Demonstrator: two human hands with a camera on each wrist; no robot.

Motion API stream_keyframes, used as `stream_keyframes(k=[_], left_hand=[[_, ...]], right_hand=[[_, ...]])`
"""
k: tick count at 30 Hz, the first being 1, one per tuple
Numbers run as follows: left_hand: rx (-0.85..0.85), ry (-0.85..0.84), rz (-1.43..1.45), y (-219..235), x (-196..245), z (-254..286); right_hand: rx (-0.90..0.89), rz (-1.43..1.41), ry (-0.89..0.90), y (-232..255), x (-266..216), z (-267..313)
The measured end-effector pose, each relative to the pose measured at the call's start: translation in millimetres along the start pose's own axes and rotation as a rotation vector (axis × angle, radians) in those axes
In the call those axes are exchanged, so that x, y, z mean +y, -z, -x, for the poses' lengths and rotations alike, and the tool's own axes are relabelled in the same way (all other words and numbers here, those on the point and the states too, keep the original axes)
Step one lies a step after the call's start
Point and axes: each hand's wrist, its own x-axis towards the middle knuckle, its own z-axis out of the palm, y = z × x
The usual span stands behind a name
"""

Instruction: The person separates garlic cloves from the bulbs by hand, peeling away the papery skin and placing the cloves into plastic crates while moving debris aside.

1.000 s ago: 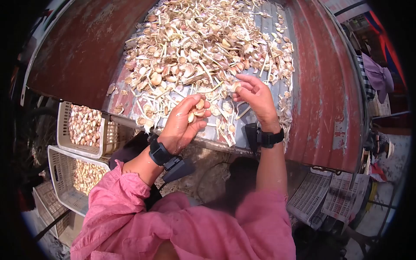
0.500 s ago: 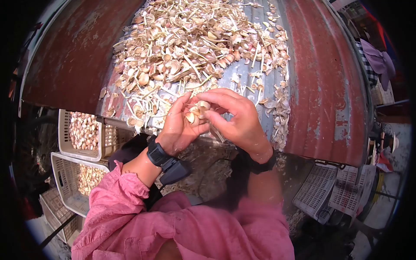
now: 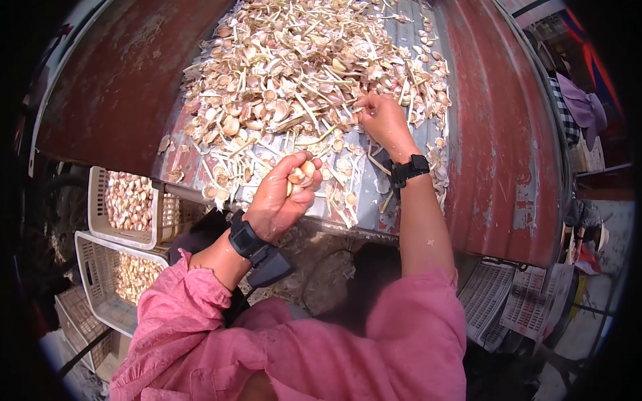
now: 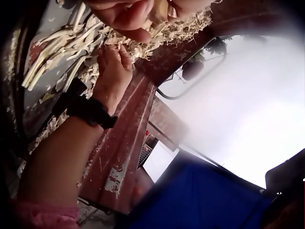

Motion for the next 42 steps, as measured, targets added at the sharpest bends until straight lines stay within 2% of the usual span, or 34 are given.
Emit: stream_keyframes(k=[2,4,5,7,10,14,16,17,19,20,21,22,23,24,26,27,28,29,32,34,36,37,38,40,42], left_hand=[[0.003,-0.009,-0.005,1.3,-0.2,0.8],[-0.012,-0.009,-0.012,1.9,0.3,3.3],[-0.010,-0.006,-0.015,0.5,-0.1,4.7],[0.042,0.025,0.012,-2.1,1.5,10.8],[0.078,0.010,0.120,-2.4,0.1,26.9],[0.139,-0.096,0.308,22.4,22.6,94.5],[0.254,-0.248,0.432,47.0,47.5,129.5],[0.370,-0.380,0.408,56.7,67.4,143.7],[0.443,-0.639,0.318,70.0,114.6,159.4],[0.425,-0.757,0.321,86.7,148.9,158.8],[0.391,-0.868,0.406,85.3,178.2,159.2],[0.308,-0.846,0.445,91.5,207.4,159.2],[0.263,-0.860,0.238,114.1,233.5,157.4],[0.544,-0.874,0.358,93.2,232.2,159.8],[0.585,-0.887,0.181,95.4,211.1,158.2],[0.582,-0.944,-0.071,92.1,189.5,153.9],[0.491,-0.936,-0.231,86.8,165.1,148.0],[0.453,-0.877,-0.448,59.7,132.6,149.2],[0.086,-0.550,-0.855,14.1,53.6,115.3],[-0.080,-0.512,-0.903,-3.5,15.8,86.8],[-0.170,-0.481,-0.806,-9.1,4.9,62.7],[-0.238,-0.448,-0.706,-13.6,-6.7,45.6],[-0.264,-0.476,-0.773,-12.7,-7.4,35.7],[-0.252,-0.400,-0.761,-22.5,-5.7,33.2],[-0.265,-0.447,-0.809,-25.3,-6.1,30.8]], right_hand=[[0.017,-0.008,-0.034,3.6,-0.6,23.9],[0.005,-0.394,-0.258,12.3,-9.1,50.5],[0.006,-0.397,-0.261,15.7,-13.8,62.7],[0.108,-0.794,-0.184,19.0,-25.6,81.6],[0.084,-0.994,-0.199,24.2,-23.4,92.3],[0.116,-1.021,-0.200,34.6,-14.9,91.3],[0.061,-1.033,-0.181,38.0,-14.9,94.4],[0.077,-1.011,-0.184,39.0,-15.9,96.7],[0.107,-0.983,-0.199,39.7,-21.3,100.2],[0.098,-0.989,-0.193,39.3,-21.6,100.8],[0.094,-0.975,-0.176,38.6,-21.1,100.0],[0.092,-0.960,-0.161,37.2,-21.9,100.9],[0.084,-0.961,-0.157,36.0,-23.6,104.4],[0.048,-0.963,-0.147,35.6,-26.2,105.6],[0.010,-0.973,-0.112,32.9,-37.0,98.7],[-0.014,-0.980,-0.099,29.3,-43.9,102.8],[-0.036,-0.983,-0.088,26.1,-50.2,107.9],[-0.063,-0.952,-0.073,21.6,-57.4,111.1],[-0.102,-0.934,-0.034,8.0,-89.6,122.2],[-0.137,-0.921,-0.004,0.8,-104.3,127.3],[-0.090,-0.904,-0.004,-2.6,-111.5,127.9],[-0.056,-0.800,0.062,-0.7,-103.1,124.3],[-0.038,-0.783,0.112,3.2,-98.7,121.9],[-0.079,-0.857,0.146,13.3,-93.0,120.3],[-0.035,-0.798,0.152,13.0,-86.4,119.4]])
